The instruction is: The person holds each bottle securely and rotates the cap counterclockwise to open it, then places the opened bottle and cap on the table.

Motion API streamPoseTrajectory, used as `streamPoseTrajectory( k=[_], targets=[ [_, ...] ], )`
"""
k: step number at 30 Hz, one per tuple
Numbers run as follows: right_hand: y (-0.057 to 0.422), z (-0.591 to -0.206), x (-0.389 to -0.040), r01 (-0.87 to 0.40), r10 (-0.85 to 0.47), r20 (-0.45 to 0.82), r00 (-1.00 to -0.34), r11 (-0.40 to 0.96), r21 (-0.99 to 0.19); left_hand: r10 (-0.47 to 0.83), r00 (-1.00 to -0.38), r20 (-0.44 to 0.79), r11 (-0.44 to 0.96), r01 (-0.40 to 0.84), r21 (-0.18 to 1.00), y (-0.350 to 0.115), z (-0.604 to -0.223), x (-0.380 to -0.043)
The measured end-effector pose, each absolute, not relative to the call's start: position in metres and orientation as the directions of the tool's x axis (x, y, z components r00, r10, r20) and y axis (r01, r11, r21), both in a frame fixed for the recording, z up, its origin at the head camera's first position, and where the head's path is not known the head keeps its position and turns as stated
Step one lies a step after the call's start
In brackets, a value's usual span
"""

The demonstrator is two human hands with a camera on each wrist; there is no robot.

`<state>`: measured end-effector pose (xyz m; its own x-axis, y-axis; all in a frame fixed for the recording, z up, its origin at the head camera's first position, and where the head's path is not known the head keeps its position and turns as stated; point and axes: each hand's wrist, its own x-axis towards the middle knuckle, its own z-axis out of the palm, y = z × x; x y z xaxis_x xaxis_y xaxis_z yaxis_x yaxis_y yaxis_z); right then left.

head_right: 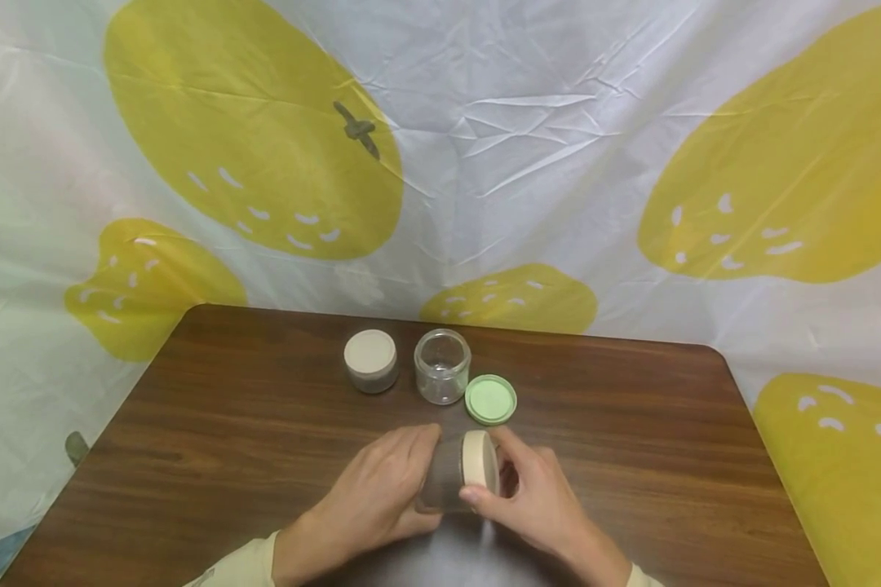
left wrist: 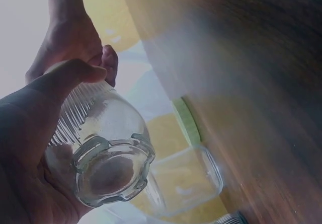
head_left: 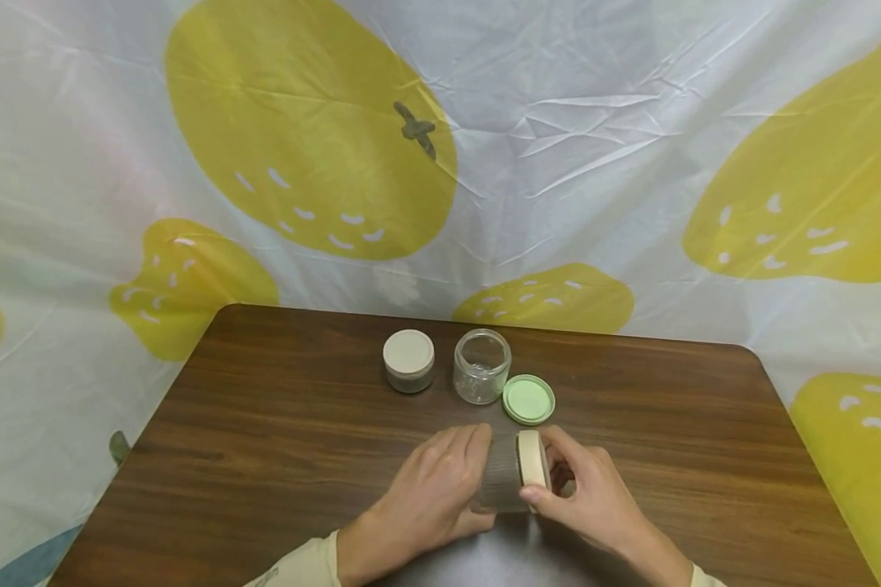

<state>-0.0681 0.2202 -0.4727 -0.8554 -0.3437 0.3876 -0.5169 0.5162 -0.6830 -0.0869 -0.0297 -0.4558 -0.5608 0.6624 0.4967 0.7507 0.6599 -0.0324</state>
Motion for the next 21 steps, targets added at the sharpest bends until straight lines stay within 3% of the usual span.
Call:
streamPoseTrajectory(
  k=[9, 21],
  targets=[
    [0.2255, -0.4753, -0.0703, -0.569, -0.390, 0.418, -0.821, 0.496, -0.655, 0.664, -0.574, 0.478, 0.651, 0.759, 0.008, -0.0280, -0.4564, -0.0878],
    [0.2290, -0.4718, -0.0725, -0.560, -0.417, 0.390, -0.821, 0.457, -0.691, 0.656, -0.578, 0.486, 0.650, 0.759, 0.026, -0.0268, -0.4571, -0.0888]
  ],
)
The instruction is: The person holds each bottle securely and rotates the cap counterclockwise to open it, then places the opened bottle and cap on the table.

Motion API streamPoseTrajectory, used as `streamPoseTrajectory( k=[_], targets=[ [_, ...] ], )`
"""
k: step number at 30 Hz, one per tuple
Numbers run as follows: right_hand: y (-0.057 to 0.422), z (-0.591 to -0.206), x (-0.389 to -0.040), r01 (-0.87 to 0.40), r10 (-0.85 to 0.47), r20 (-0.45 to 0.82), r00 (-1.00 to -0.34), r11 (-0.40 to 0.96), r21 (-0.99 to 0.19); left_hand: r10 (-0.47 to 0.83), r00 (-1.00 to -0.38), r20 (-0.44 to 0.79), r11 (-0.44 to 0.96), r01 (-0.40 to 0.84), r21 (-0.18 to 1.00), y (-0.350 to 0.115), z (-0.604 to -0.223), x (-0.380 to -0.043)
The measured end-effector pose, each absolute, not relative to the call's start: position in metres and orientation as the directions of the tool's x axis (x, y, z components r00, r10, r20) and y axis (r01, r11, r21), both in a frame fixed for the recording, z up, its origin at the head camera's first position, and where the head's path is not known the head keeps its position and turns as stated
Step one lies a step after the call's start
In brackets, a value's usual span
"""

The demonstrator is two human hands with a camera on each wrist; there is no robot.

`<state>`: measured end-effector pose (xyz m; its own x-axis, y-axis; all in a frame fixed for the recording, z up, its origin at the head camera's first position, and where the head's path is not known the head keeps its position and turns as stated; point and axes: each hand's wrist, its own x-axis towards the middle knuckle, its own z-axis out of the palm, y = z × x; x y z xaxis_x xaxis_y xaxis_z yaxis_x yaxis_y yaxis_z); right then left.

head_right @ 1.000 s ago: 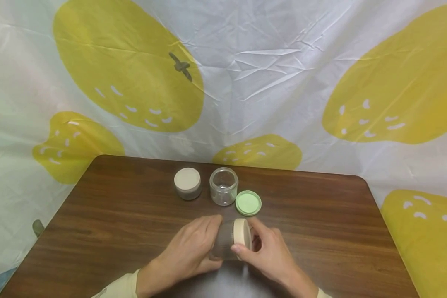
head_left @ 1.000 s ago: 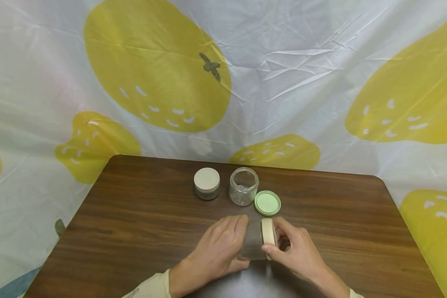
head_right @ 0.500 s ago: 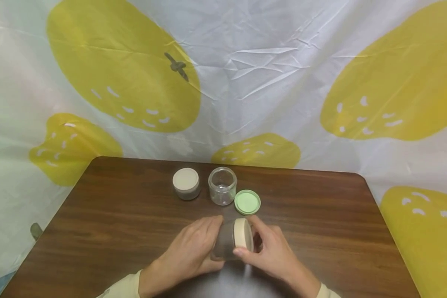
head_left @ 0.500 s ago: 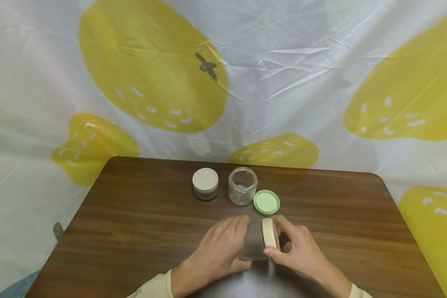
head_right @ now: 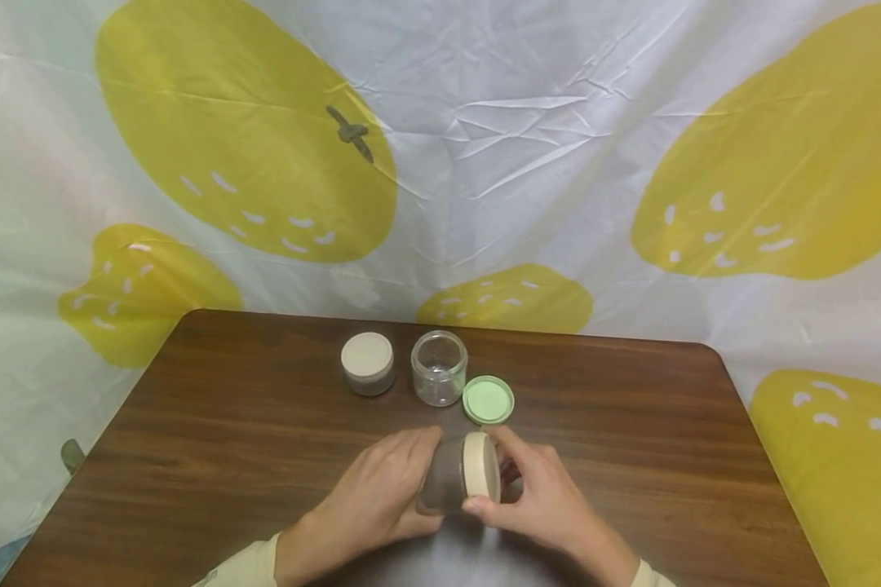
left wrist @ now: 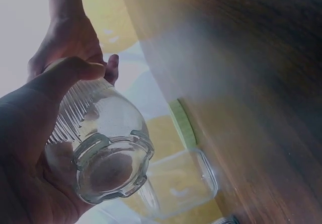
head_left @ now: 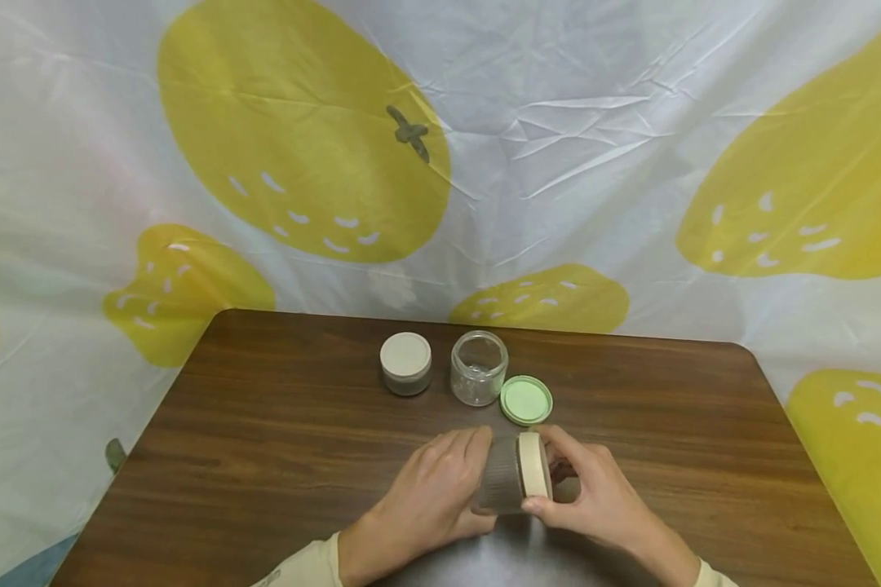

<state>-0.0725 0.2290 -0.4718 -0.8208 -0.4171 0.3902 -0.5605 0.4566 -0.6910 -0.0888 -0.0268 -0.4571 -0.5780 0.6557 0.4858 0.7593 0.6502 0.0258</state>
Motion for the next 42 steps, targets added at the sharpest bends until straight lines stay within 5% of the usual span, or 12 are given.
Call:
streamPoseTrajectory(
  k=[21, 28, 35, 39, 42],
  targets=[
    [0.227, -0.470, -0.075, -0.550, -0.424, 0.362, -0.830, 0.515, -0.658, 0.652, -0.596, 0.468, 0.621, 0.774, 0.121, -0.031, -0.458, -0.100],
    [0.232, -0.461, -0.072, -0.507, -0.478, 0.288, -0.830, 0.430, -0.747, 0.630, -0.613, 0.477, 0.613, 0.769, 0.179, -0.035, -0.457, -0.103],
    [0.232, -0.435, -0.069, -0.116, -0.366, -0.016, -0.931, 0.336, -0.935, 0.628, -0.602, 0.493, 0.623, 0.769, 0.145, -0.034, -0.455, -0.105],
    [0.224, -0.424, -0.068, 0.112, -0.133, -0.208, -0.969, 0.512, -0.851, 0.624, -0.605, 0.495, 0.633, 0.762, 0.133, -0.032, -0.456, -0.106],
    [0.215, -0.422, -0.068, 0.155, -0.012, -0.209, -0.978, 0.632, -0.759, 0.621, -0.609, 0.493, 0.642, 0.756, 0.127, -0.032, -0.457, -0.106]
  ],
)
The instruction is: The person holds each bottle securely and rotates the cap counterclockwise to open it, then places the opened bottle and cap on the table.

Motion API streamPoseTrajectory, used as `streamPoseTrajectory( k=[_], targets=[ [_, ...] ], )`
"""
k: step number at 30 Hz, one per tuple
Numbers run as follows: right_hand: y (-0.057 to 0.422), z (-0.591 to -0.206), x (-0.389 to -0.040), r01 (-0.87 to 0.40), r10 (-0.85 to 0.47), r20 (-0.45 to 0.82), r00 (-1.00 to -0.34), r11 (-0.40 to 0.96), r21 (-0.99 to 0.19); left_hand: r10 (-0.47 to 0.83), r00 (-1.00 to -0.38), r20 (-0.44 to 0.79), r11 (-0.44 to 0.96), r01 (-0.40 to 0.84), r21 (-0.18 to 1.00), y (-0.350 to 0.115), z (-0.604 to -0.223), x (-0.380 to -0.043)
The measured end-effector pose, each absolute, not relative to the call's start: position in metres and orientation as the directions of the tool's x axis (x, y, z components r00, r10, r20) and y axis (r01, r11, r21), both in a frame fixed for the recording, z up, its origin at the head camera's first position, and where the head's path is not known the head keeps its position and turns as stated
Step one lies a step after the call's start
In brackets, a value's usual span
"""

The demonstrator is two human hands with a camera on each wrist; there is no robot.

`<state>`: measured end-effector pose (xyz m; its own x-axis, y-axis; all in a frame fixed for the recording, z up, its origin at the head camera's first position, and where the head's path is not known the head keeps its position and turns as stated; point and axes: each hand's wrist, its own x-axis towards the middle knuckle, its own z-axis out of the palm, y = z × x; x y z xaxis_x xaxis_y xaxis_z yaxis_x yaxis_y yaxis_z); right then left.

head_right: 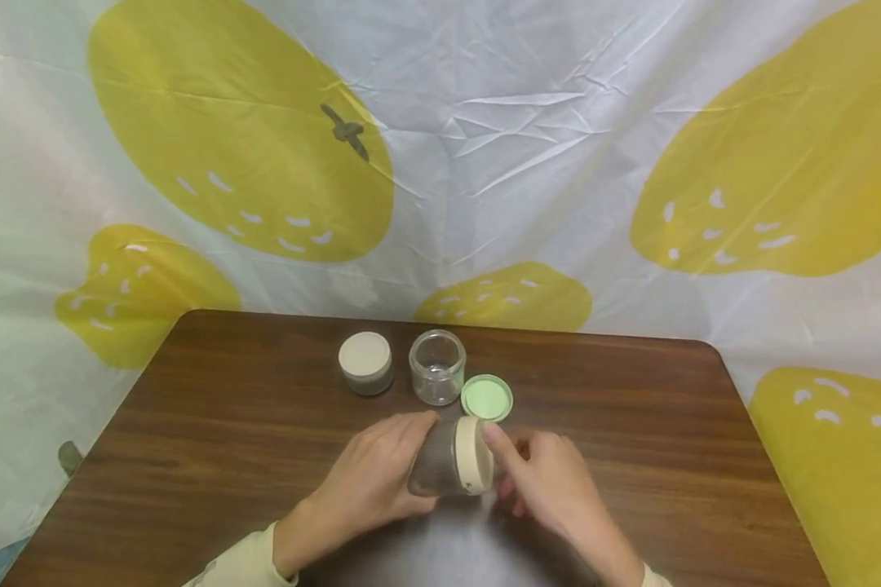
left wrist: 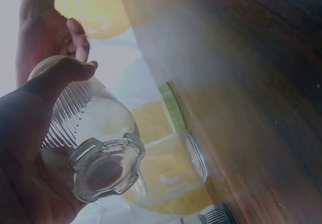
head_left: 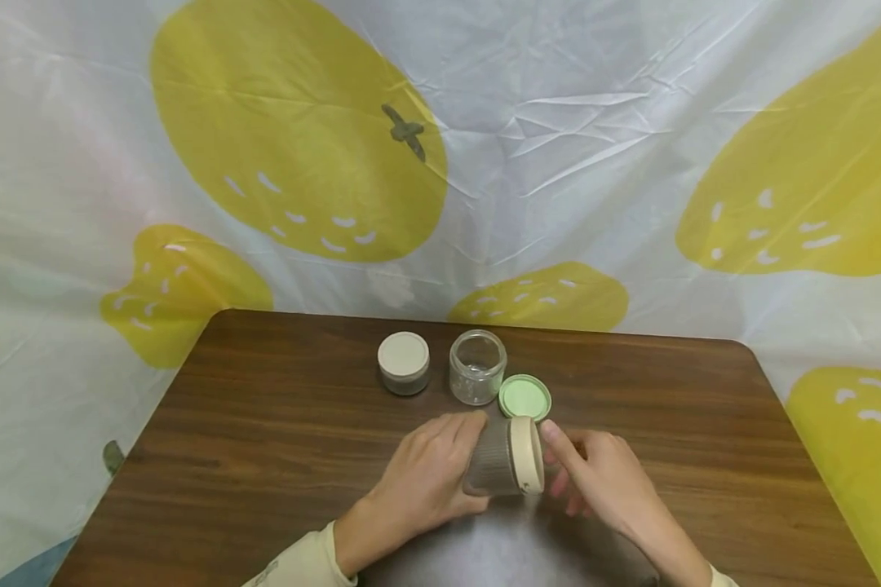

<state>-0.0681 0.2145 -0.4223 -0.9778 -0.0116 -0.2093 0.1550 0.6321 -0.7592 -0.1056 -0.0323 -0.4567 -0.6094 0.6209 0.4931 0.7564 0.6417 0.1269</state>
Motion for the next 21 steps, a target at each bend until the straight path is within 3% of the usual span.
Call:
streamPoseTrajectory(
  k=[11, 17, 21],
  targets=[
    [0.198, -0.419, -0.067, 0.140, 0.062, -0.151, -0.987, 0.798, -0.586, 0.615, -0.613, 0.496, 0.650, 0.750, 0.122, -0.029, -0.458, -0.105],
    [0.195, -0.421, -0.070, 0.118, 0.066, -0.112, -0.992, 0.817, -0.565, 0.613, -0.614, 0.497, 0.650, 0.750, 0.126, -0.029, -0.459, -0.106],
    [0.192, -0.425, -0.069, 0.072, 0.041, -0.064, -0.997, 0.782, -0.619, 0.610, -0.610, 0.505, 0.646, 0.753, 0.130, -0.031, -0.459, -0.107]
  ],
)
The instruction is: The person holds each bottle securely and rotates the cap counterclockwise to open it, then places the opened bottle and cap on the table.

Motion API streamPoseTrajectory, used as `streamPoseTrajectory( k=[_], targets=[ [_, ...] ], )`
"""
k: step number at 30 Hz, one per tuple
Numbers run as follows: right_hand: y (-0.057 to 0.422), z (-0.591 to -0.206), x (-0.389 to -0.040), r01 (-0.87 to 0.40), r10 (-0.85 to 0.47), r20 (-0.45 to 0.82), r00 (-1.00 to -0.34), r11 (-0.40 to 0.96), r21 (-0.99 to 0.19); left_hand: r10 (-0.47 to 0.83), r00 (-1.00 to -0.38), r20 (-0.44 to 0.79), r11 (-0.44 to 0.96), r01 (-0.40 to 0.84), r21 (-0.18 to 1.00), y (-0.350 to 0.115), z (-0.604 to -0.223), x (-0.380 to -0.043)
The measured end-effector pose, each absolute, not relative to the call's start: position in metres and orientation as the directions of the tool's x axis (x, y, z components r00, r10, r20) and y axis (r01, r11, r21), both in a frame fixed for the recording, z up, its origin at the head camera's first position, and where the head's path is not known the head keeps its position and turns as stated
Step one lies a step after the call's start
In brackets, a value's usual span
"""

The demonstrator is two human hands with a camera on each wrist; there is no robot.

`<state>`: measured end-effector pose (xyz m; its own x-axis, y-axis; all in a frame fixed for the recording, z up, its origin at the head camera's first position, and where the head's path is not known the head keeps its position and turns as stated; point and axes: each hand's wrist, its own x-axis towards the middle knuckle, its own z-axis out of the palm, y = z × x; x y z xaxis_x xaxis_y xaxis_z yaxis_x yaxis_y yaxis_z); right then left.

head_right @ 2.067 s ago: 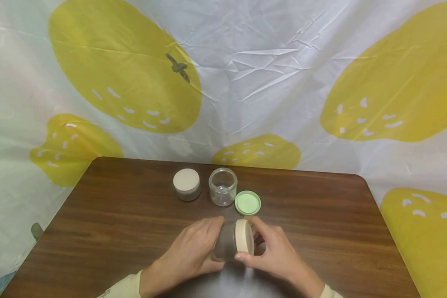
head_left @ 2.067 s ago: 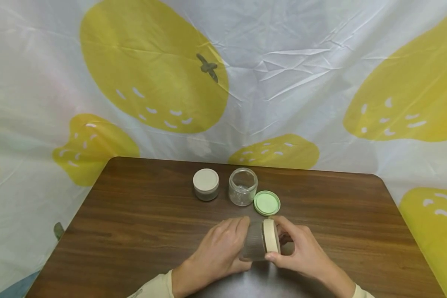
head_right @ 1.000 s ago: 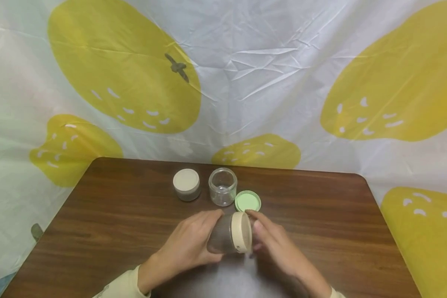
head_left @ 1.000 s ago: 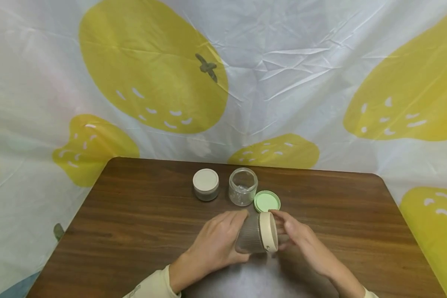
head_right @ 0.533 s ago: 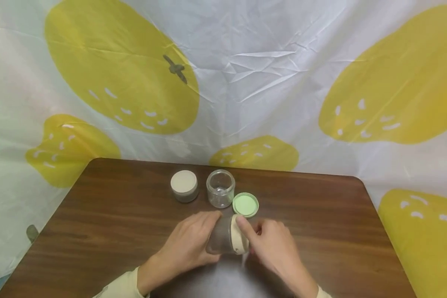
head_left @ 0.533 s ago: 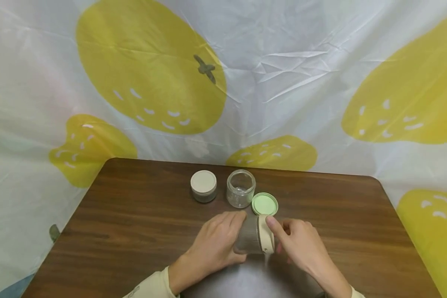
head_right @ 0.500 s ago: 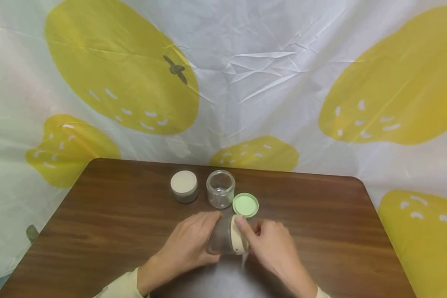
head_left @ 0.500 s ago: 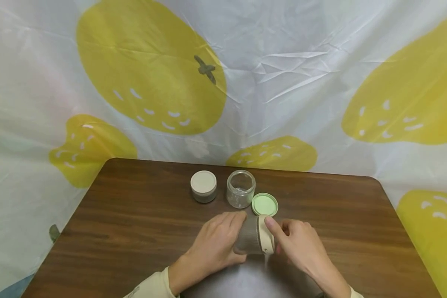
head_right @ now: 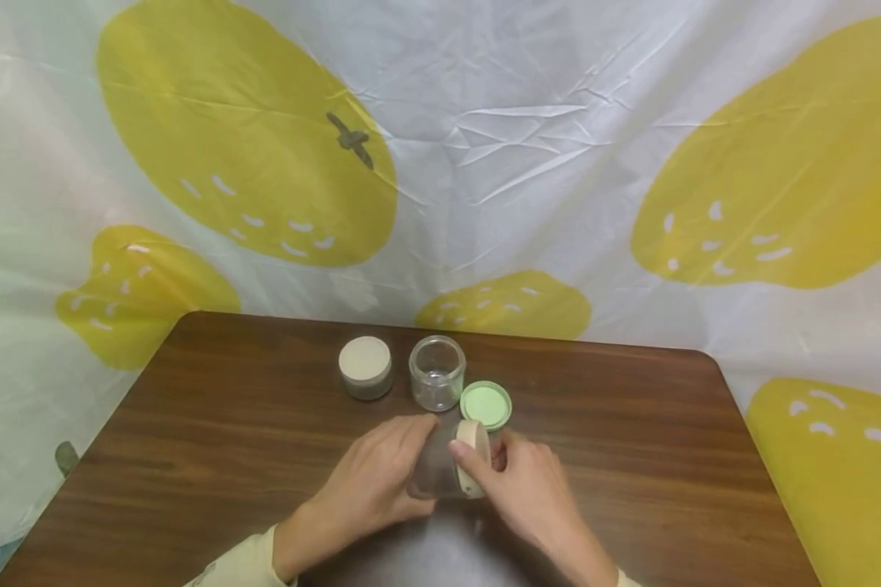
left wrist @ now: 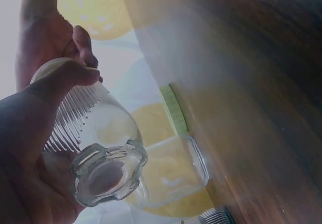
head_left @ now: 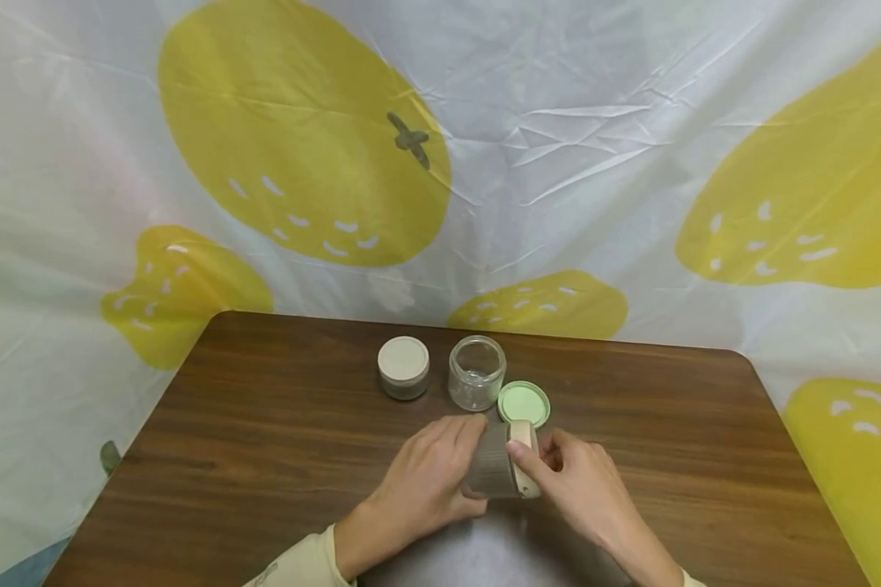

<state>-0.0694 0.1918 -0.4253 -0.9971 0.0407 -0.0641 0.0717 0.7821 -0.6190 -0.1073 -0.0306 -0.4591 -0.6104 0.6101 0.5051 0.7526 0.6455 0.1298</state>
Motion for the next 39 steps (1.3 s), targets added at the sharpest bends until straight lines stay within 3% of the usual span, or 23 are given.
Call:
streamPoseTrajectory(
  k=[7, 17, 31, 39],
  targets=[
    [0.189, -0.431, -0.068, 0.031, 0.017, -0.027, -0.999, 0.668, -0.744, 0.609, -0.604, 0.514, 0.661, 0.745, 0.092, -0.031, -0.456, -0.107],
    [0.193, -0.439, -0.065, -0.094, -0.049, 0.082, -0.995, 0.650, -0.754, 0.612, -0.621, 0.489, 0.664, 0.740, 0.108, -0.034, -0.454, -0.103],
    [0.203, -0.453, -0.067, -0.272, -0.152, 0.226, -0.962, 0.575, -0.772, 0.628, -0.589, 0.508, 0.655, 0.753, 0.062, -0.031, -0.452, -0.104],
    [0.210, -0.459, -0.069, -0.476, -0.248, 0.412, -0.877, 0.574, -0.666, 0.630, -0.634, 0.449, 0.619, 0.759, 0.203, -0.035, -0.454, -0.107]
  ],
)
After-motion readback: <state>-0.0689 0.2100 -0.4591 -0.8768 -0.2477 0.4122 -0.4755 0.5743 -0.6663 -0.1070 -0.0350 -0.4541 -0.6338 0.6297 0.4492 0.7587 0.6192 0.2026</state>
